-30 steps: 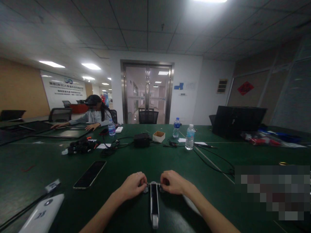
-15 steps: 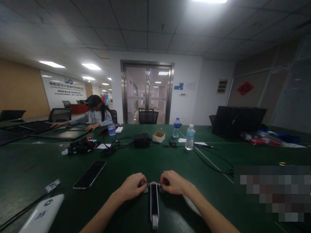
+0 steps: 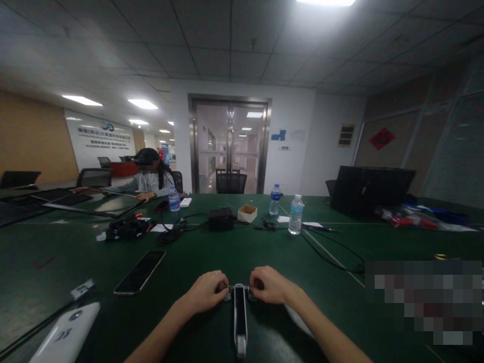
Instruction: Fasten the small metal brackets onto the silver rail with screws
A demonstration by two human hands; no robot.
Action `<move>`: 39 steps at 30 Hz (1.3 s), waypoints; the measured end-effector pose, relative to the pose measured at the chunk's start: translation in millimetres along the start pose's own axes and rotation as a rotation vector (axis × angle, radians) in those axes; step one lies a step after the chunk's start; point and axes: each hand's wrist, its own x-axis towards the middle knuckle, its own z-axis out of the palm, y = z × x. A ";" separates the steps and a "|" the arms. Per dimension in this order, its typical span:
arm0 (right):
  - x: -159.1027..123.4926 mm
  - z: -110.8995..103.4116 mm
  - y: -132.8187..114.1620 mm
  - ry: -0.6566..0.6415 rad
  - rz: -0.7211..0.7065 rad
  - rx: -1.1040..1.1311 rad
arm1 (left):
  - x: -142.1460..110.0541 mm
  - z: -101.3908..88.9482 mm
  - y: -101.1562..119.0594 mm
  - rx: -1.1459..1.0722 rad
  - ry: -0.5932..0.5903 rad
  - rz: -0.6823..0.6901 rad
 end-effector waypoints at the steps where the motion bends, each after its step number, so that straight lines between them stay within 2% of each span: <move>1: -0.1 0.0 0.1 0.004 -0.003 -0.003 | -0.3 -0.8 0.8 -0.003 0.005 0.000; 5: -0.5 -0.1 0.7 0.004 -0.007 0.002 | -1.0 -2.5 2.5 -0.017 0.023 -0.017; 10: -0.3 0.5 2.7 -0.006 0.004 0.003 | -1.2 -0.2 1.0 -0.012 -0.008 -0.026; 16: 0.1 2.6 4.1 0.000 0.000 0.007 | -1.4 -0.3 1.5 -0.025 0.031 -0.014; 22: 0.2 2.0 1.8 -0.001 0.006 -0.013 | -1.3 0.7 1.3 -0.008 -0.001 -0.023; 27: 0.0 1.7 1.1 0.022 -0.026 -0.007 | 0.7 4.3 -3.5 -0.021 0.053 0.017; 33: -1.4 -2.4 -3.6 0.015 -0.009 0.005 | 0.6 4.6 -3.7 -0.021 0.011 0.017; 39: -2.3 -3.7 -4.4 0.012 -0.006 0.001 | -1.1 1.8 -0.6 -0.038 0.025 0.004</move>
